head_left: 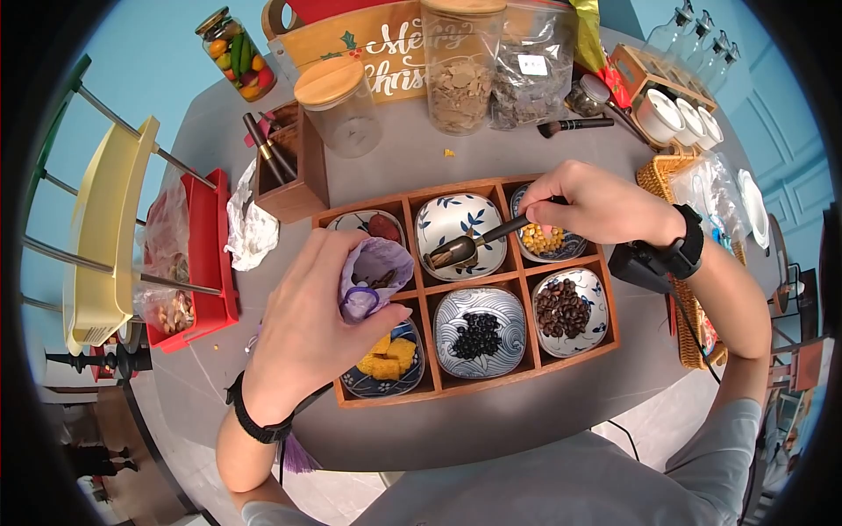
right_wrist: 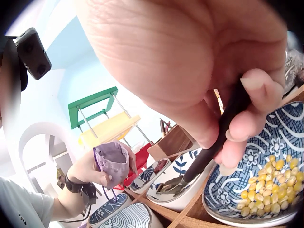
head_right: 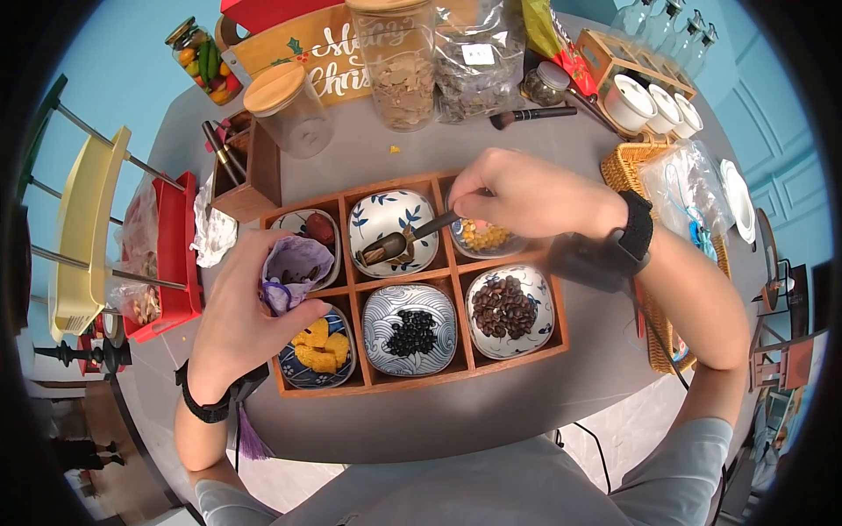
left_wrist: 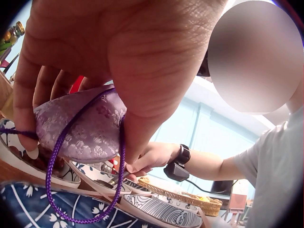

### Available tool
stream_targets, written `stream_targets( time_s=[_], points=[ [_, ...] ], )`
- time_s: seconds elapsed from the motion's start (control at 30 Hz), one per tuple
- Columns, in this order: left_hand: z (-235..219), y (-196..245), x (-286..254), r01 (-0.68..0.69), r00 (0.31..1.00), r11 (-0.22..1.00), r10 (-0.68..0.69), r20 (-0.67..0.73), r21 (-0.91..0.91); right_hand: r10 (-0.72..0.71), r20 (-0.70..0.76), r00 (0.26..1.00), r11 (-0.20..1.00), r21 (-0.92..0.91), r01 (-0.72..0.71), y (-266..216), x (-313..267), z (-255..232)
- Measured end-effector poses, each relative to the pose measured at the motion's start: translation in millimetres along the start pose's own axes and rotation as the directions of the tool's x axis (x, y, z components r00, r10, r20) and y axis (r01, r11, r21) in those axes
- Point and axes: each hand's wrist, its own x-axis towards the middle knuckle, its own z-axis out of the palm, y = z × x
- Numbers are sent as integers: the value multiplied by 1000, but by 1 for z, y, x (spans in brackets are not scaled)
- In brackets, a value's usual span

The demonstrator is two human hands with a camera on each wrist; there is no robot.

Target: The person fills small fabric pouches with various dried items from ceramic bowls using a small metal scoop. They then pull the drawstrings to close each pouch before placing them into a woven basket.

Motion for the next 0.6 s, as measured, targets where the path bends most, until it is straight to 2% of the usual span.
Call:
stream_targets(
  time_s=[0.1,0.2,0.3,0.4,0.53,0.6],
  points=[
    [-1,2,-1,2,1000,1000,-2,-7,8,8,69,998,996,91,-15,7,3,-4],
    [-1,1,-1,2,1000,1000,-2,-3,3,30,59,998,999,42,-33,4,4,-3],
    [-2,2,-2,36,999,999,-36,33,9,-25,42,999,994,105,21,15,5,-1],
    [-2,2,-2,33,999,999,-33,35,12,45,52,998,984,169,-53,12,0,-8],
    [-2,1,-2,33,999,999,-33,32,19,132,17,991,976,174,-133,10,-9,-22],
    [-1,1,-1,32,999,999,-33,33,24,114,-50,992,975,195,-102,9,-15,-28]
  ],
)
